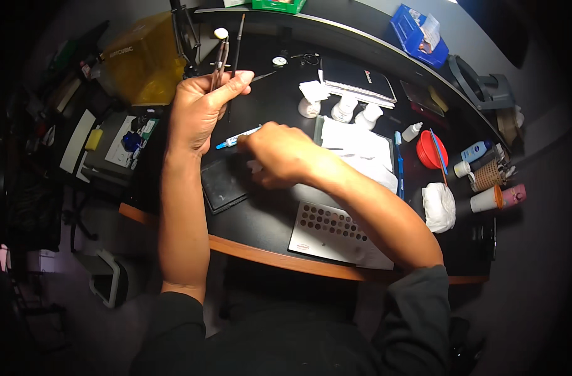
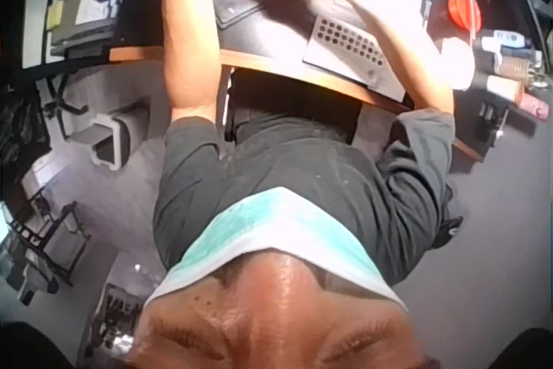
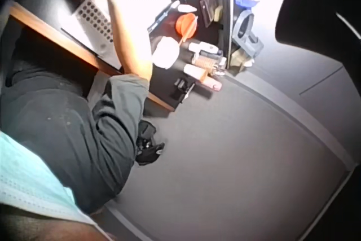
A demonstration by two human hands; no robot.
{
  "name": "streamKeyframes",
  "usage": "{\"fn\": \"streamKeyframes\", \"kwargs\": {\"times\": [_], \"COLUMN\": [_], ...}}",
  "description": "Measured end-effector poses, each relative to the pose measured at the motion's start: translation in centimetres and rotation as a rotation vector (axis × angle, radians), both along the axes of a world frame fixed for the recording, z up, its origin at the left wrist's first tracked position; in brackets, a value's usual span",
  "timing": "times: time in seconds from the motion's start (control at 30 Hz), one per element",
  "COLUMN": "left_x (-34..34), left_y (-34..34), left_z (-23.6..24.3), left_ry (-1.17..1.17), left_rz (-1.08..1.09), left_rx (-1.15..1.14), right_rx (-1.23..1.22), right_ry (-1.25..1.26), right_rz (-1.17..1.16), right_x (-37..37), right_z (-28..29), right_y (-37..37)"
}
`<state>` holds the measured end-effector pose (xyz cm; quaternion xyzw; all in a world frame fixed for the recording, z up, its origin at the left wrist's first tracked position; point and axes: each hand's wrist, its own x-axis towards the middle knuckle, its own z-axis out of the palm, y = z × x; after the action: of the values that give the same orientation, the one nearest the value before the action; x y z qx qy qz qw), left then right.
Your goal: Applying stains and glaze to a dental prosthetic using a palette and fine brush at a laboratory workbench.
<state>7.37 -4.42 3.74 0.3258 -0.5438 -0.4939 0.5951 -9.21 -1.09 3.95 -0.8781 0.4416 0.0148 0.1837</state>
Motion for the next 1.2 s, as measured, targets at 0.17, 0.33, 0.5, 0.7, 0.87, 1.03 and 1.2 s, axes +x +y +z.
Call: {"fn": "streamKeyframes", "kwargs": {"times": [0.17,0.33,0.5,0.7,0.87,1.03,1.2], "left_x": [-0.1,-0.3,-0.6,-0.3,-0.6,-0.5,-1.3], "left_y": [0.4,0.3,0.3,0.3,0.3,0.7,1.1], "left_z": [0.2,0.2,0.2,0.0,-0.3,0.2,0.5], "left_ry": [-0.027,-0.027,-0.034,-0.072,-0.109,-0.1,-0.139], "left_rz": [0.036,0.026,0.015,0.0,0.02,0.038,0.007], "left_rx": [-0.003,0.012,-0.048,-0.025,-0.015,-0.037,-0.033], "right_rx": [0.036,0.062,0.019,-0.038,-0.085,-0.205,-0.367], "right_ry": [0.12,0.231,0.224,0.187,0.092,-0.116,-0.189], "right_rz": [0.053,-0.001,-0.122,-0.178,-0.184,-0.203,-0.53], "right_x": [1.4,0.2,-1.8,-1.9,-2.7,-8.5,-18.1], "right_z": [0.7,-0.1,-0.2,-0.4,-1.1,0.4,0.9], "right_y": [0.3,0.2,0.5,1.5,2.5,4.3,2.3]}}
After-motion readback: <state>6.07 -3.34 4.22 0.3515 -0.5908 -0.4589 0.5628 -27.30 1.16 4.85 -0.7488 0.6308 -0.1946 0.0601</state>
